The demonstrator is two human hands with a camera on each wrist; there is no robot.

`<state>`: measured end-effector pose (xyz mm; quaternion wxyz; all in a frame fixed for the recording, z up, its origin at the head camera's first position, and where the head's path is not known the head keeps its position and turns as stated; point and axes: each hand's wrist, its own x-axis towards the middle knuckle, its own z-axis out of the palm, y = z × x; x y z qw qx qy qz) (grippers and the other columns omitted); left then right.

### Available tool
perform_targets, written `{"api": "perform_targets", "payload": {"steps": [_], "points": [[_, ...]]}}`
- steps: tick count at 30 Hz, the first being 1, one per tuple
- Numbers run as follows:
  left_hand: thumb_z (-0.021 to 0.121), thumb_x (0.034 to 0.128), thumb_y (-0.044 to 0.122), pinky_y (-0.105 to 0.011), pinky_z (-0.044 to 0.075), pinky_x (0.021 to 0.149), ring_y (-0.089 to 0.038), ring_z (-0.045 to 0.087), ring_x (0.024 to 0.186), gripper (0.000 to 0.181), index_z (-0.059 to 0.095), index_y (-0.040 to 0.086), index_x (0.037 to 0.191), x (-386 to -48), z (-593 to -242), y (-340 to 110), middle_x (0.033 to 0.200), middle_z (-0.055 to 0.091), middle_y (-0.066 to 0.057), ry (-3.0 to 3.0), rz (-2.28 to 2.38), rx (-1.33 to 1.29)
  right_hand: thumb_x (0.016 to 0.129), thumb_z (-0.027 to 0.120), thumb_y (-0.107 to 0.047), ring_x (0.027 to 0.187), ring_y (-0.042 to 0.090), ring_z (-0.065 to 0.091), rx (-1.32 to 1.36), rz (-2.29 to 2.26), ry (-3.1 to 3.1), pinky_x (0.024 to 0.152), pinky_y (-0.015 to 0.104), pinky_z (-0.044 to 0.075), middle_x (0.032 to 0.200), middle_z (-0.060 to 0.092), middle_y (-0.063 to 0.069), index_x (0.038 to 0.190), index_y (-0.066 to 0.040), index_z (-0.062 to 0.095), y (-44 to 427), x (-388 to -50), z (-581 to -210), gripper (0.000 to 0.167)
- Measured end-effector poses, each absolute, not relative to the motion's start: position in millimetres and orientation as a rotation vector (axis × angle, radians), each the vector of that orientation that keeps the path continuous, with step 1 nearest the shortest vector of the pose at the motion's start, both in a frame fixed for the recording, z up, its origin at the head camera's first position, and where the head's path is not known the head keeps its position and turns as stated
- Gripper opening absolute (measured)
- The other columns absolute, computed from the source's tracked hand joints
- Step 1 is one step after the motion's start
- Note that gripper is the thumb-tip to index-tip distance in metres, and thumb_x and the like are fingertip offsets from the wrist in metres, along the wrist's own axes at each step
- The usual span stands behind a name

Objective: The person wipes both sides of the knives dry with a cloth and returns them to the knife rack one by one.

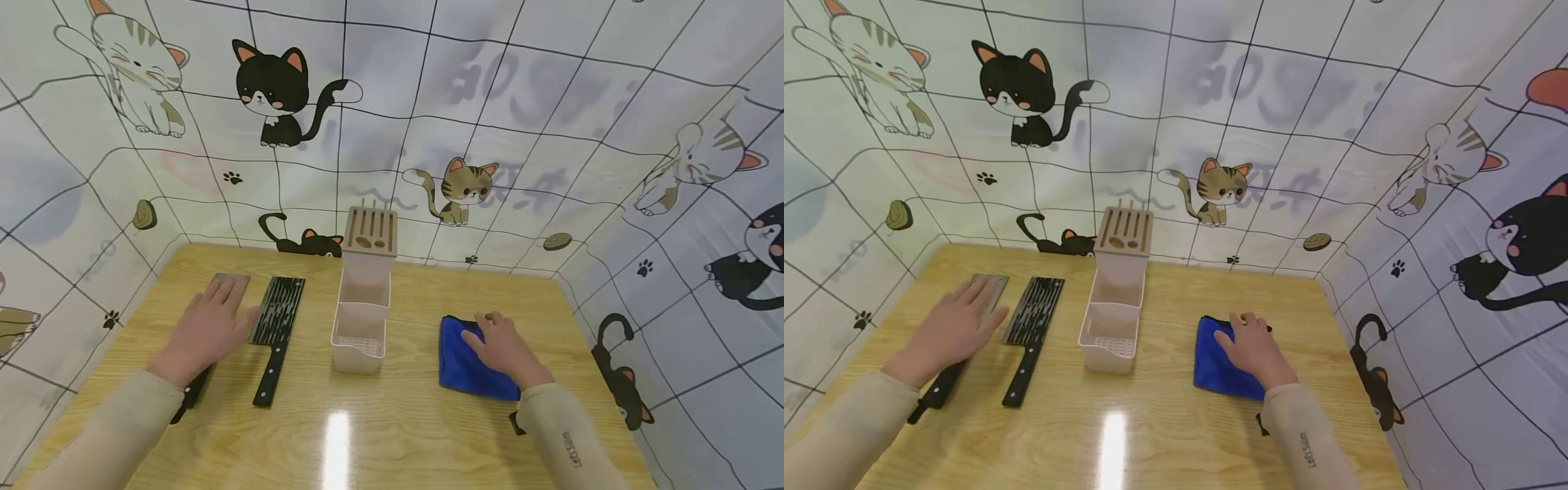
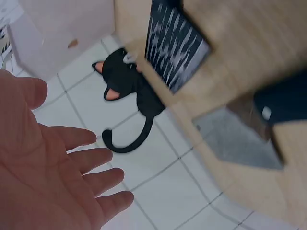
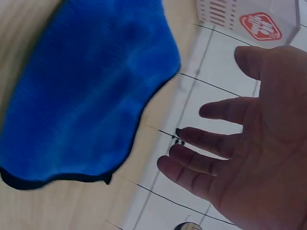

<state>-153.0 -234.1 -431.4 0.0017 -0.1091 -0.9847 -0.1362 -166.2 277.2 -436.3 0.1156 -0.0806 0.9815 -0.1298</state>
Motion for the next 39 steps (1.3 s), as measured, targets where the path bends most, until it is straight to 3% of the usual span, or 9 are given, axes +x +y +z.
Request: {"api": "perform_targets", "payload": {"steps": [8,15,18,27,34,39], "points": [[0.046,0.1091,0.045,-0.067,0.031,0.113,-0.056,0.039,0.14,0.073,0.037,-0.014,0.152,-143,-462,-209,0.152,0.04,-0.038,-3.108,-0.408,-0.37,0.104,0.061,-0.034,0.137,0.063,0.035,-0.168,-0.279,2.82,0.107,0.07,0.036,0.148,0.038,0.043,0.144,0.012,0.05,275,-162,-466,0.062],[0.059,0.104,0.041,-0.059,0.053,0.088,-0.05,0.062,0.108,0.063,0.057,-0.018,0.127,-136,-480,-191,0.122,0.061,-0.034,-3.064,-0.355,-0.378,0.098,0.072,-0.03,0.129,0.06,0.045,-0.16,-0.246,2.86,0.101,0.068,0.044,0.14,0.044,0.041,0.141,0.012,0.052,276,-163,-487,0.064],[0.06,0.1029,0.04,-0.059,0.054,0.082,-0.049,0.062,0.1,0.06,0.06,-0.018,0.117,-135,-485,-187,0.113,0.061,-0.033,-3.079,-0.367,-0.365,0.096,0.073,-0.029,0.124,0.059,0.05,-0.175,-0.21,2.876,0.1,0.067,0.046,0.136,0.048,0.04,0.138,0.012,0.054,273,-163,-490,0.062],[0.06,0.1019,0.043,-0.057,0.055,0.076,-0.05,0.062,0.095,0.064,0.06,-0.02,0.111,-135,-496,-177,0.103,0.061,-0.034,-3.201,-0.305,-0.272,0.095,0.075,-0.029,0.113,0.055,0.059,-0.227,-0.081,2.922,0.099,0.063,0.048,0.127,0.057,0.037,0.127,0.012,0.063,266,-164,-494,0.053],[0.062,0.1001,0.043,-0.046,0.054,0.054,-0.037,0.064,0.069,0.055,0.061,-0.009,0.08,-133,-501,-172,0.076,0.059,-0.023,-3.234,-0.295,-0.168,0.095,0.076,-0.028,0.115,0.052,0.06,-0.248,-0.019,2.957,0.099,0.061,0.049,0.124,0.063,0.035,0.123,0.012,0.067,265,-166,-492,0.05],[0.064,0.0985,0.041,-0.043,0.052,0.05,-0.031,0.06,0.06,0.053,0.056,-0.004,0.072,-130,-501,-171,0.067,0.055,-0.018,-3.219,-0.254,-0.164,0.093,0.078,-0.026,0.115,0.049,0.062,-0.259,-0.033,2.981,0.097,0.059,0.051,0.121,0.065,0.033,0.121,0.012,0.069,265,-169,-495,0.048]]}}
